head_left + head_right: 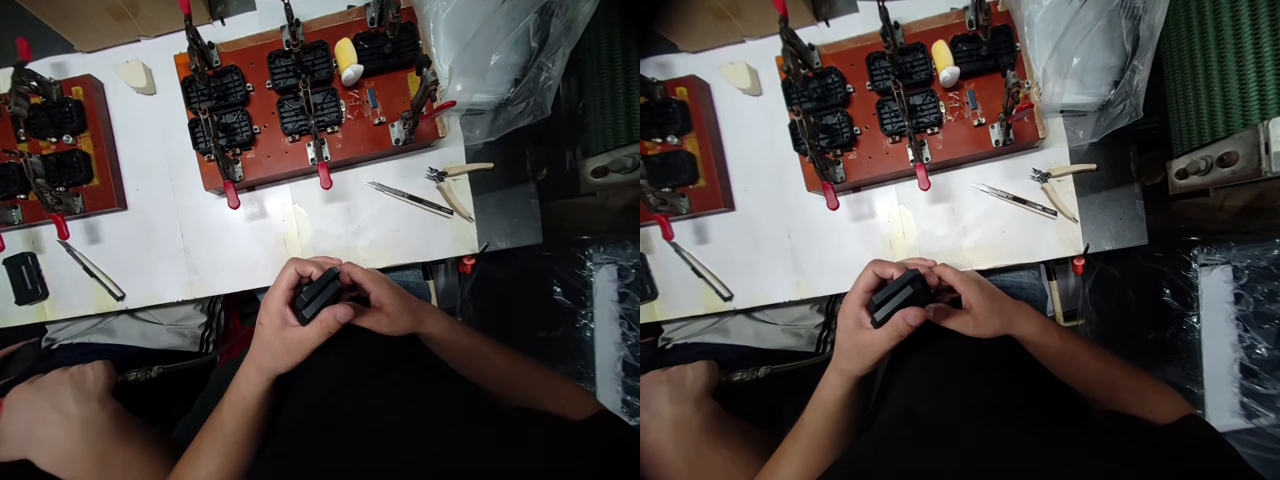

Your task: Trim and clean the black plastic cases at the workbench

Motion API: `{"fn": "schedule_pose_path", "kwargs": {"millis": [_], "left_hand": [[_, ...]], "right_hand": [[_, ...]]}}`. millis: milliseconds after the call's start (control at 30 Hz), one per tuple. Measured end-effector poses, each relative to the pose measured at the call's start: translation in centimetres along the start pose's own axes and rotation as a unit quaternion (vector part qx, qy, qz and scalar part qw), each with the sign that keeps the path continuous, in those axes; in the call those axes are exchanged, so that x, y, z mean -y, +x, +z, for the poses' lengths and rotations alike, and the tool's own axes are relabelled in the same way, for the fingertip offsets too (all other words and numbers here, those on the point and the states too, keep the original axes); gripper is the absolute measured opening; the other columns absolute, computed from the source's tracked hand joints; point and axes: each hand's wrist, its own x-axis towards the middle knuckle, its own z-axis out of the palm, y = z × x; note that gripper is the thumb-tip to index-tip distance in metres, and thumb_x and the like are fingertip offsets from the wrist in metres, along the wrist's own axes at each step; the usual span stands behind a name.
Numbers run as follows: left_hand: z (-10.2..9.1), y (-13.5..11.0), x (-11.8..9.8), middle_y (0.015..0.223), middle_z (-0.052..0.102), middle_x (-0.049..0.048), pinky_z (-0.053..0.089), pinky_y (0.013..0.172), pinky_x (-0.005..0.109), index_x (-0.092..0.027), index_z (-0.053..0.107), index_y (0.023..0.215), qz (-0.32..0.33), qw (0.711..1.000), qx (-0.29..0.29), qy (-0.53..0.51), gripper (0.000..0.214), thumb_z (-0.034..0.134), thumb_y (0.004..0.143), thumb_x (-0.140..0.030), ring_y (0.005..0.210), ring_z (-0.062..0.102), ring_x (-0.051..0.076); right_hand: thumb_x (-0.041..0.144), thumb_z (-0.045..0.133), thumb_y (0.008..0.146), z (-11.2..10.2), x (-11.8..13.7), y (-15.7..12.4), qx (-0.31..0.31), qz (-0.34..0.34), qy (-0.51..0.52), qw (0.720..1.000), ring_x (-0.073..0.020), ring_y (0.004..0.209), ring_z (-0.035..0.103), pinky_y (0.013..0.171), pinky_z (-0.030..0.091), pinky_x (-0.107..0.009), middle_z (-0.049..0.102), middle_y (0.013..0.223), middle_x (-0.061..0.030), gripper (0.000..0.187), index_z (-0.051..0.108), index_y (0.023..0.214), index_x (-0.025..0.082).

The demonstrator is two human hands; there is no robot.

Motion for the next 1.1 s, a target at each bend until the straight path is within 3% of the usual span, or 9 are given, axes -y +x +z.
{"fn": "schedule_pose_path", "kwargs": {"millis": [133, 333, 433, 567, 767, 833, 900, 1000, 1100], "left_hand": [[0.2, 0.1, -0.4, 0.123, 0.072, 0.0095, 0.054, 0.105, 0.046, -0.023, 0.058, 0.105, -0.054, 0.998, -0.015, 0.028, 0.031, 0.084, 0.088, -0.027, 0.120, 0.068, 0.026], [-0.1, 0.2, -0.8, 0.101, 0.072, 0.0014, 0.051, 0.083, 0.032, -0.025, 0.059, 0.102, -0.127, 0.984, -0.010, 0.125, 0.038, 0.086, 0.085, -0.044, 0.092, 0.066, 0.018], [-0.3, 0.5, -0.8, 0.090, 0.064, -0.0032, 0.046, 0.072, 0.026, -0.025, 0.059, 0.098, -0.153, 0.982, 0.016, 0.107, 0.040, 0.087, 0.083, -0.048, 0.078, 0.057, 0.013], [-0.2, 0.6, -0.5, 0.099, 0.069, -0.0018, 0.049, 0.078, 0.027, -0.024, 0.057, 0.099, -0.187, 0.981, 0.040, 0.039, 0.042, 0.087, 0.083, -0.049, 0.088, 0.063, 0.014], [-0.2, 0.5, -0.2, 0.117, 0.077, 0.0064, 0.055, 0.090, 0.036, -0.028, 0.053, 0.134, -0.236, 0.968, 0.060, 0.061, 0.060, 0.083, 0.087, -0.051, 0.105, 0.072, 0.023], [-0.9, 0.4, -0.4, 0.121, 0.076, 0.0082, 0.057, 0.088, 0.036, -0.031, 0.045, 0.152, -0.240, 0.966, 0.082, 0.053, 0.077, 0.083, 0.087, -0.049, 0.105, 0.073, 0.024], [-1.8, 0.1, -0.7, 0.123, 0.076, 0.0095, 0.059, 0.084, 0.034, -0.032, 0.045, 0.156, -0.221, 0.969, 0.103, 0.031, 0.081, 0.084, 0.087, -0.044, 0.101, 0.074, 0.024], [-3.0, -0.4, -1.0, 0.120, 0.077, 0.0081, 0.060, 0.087, 0.033, -0.032, 0.064, 0.144, -0.161, 0.981, 0.099, 0.039, 0.060, 0.085, 0.088, -0.033, 0.099, 0.075, 0.023], [-3.4, -0.8, -1.0, 0.116, 0.079, 0.0058, 0.059, 0.097, 0.034, -0.032, 0.072, 0.134, -0.117, 0.988, 0.064, 0.082, 0.043, 0.080, 0.092, -0.028, 0.108, 0.075, 0.024]], "right_hand": [[0.039, 0.076, 0.097, -0.8, 0.1, -0.3, -0.059, -0.020, -0.036, 0.997, -0.0193, 0.098, 0.067, 0.083, 0.058, -0.032, 0.064, 0.121, -0.0075, 0.036, 0.059, 0.123, 0.021], [0.034, 0.074, 0.099, -2.0, 1.3, -0.5, -0.148, -0.077, -0.083, 0.982, -0.0183, 0.097, 0.063, 0.083, 0.057, -0.032, 0.057, 0.122, -0.0072, 0.032, 0.060, 0.126, 0.024], [0.034, 0.075, 0.099, -2.4, 2.2, 0.0, -0.109, -0.104, -0.111, 0.982, -0.0191, 0.098, 0.062, 0.083, 0.057, -0.033, 0.058, 0.124, -0.0080, 0.034, 0.063, 0.129, 0.025], [0.041, 0.077, 0.098, -2.8, 2.9, 0.8, -0.024, -0.095, -0.158, 0.983, -0.0165, 0.086, 0.057, 0.075, 0.054, -0.031, 0.062, 0.129, -0.0081, 0.044, 0.065, 0.137, 0.026], [0.033, 0.071, 0.102, -3.2, 2.6, 1.1, 0.069, -0.080, -0.191, 0.976, -0.0168, 0.091, 0.062, 0.081, 0.052, -0.029, 0.069, 0.128, -0.0059, 0.044, 0.061, 0.144, 0.026], [0.035, 0.073, 0.100, -3.4, 2.2, 0.8, 0.081, -0.031, -0.160, 0.983, -0.0160, 0.085, 0.062, 0.077, 0.051, -0.028, 0.072, 0.112, -0.0040, 0.035, 0.067, 0.132, 0.023], [0.040, 0.076, 0.099, -3.6, 1.6, 0.4, 0.040, 0.018, -0.073, 0.996, -0.0151, 0.080, 0.061, 0.072, 0.050, -0.027, 0.069, 0.099, -0.0018, 0.031, 0.067, 0.122, 0.021], [0.039, 0.078, 0.097, -3.6, 0.9, -0.4, -0.046, 0.025, 0.066, 0.996, -0.0159, 0.089, 0.064, 0.078, 0.053, -0.026, 0.067, 0.100, -0.0014, 0.032, 0.063, 0.119, 0.021], [0.038, 0.081, 0.095, -3.3, 0.6, -0.8, -0.082, 0.014, 0.093, 0.992, -0.0161, 0.091, 0.066, 0.079, 0.055, -0.026, 0.067, 0.100, -0.0016, 0.033, 0.063, 0.117, 0.021]]}}
